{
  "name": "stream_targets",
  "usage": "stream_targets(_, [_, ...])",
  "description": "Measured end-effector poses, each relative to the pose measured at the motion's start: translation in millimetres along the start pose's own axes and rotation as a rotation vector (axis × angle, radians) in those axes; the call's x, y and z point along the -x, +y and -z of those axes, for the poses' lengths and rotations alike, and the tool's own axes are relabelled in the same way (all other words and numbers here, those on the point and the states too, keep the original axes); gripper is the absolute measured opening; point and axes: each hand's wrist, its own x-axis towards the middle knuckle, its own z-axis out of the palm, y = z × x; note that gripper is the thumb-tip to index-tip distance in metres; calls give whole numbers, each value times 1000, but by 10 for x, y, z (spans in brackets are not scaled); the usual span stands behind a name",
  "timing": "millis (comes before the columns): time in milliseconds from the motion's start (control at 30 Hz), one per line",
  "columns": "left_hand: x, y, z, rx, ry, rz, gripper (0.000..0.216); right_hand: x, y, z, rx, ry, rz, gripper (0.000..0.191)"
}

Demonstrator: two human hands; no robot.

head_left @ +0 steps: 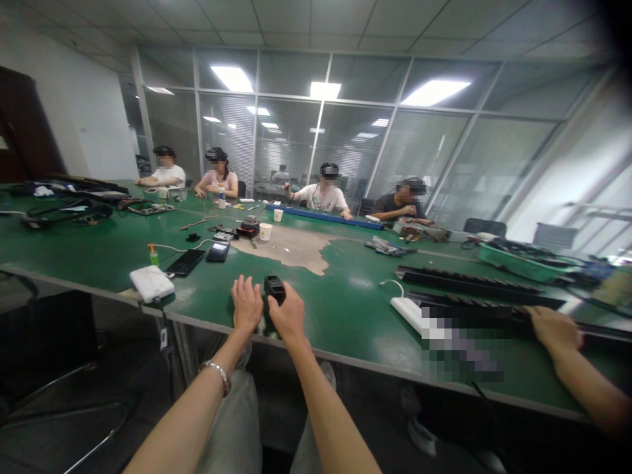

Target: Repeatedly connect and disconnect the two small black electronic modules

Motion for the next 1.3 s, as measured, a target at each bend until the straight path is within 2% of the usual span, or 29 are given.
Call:
stream_targets(200, [-25, -16, -21, 47, -24, 41, 46, 163, 111, -31, 69, -44, 31, 44])
stream_targets(400, [-105, -33, -13, 155, -29, 160, 43, 269, 216, -139, 39, 5, 42, 54])
stream_targets(633, [-127, -17, 136, 263, 56, 207, 38, 292, 94, -124, -11, 6, 17, 54])
stream_targets(800, [-123, 2, 154, 226, 37, 189, 40, 138, 34, 19, -97, 111, -33, 54])
stream_targets(967, [-115, 23, 163, 205, 32, 175, 39, 75, 264, 136, -50, 185, -130, 52])
stream_targets(1100, [-117, 16, 169, 200, 22, 166, 37, 123, 456, 119, 12, 133, -116, 52])
stream_targets(1300, [-130, 12, 153, 185, -17, 165, 32, 189, 520, 77, 68, 98, -41, 55])
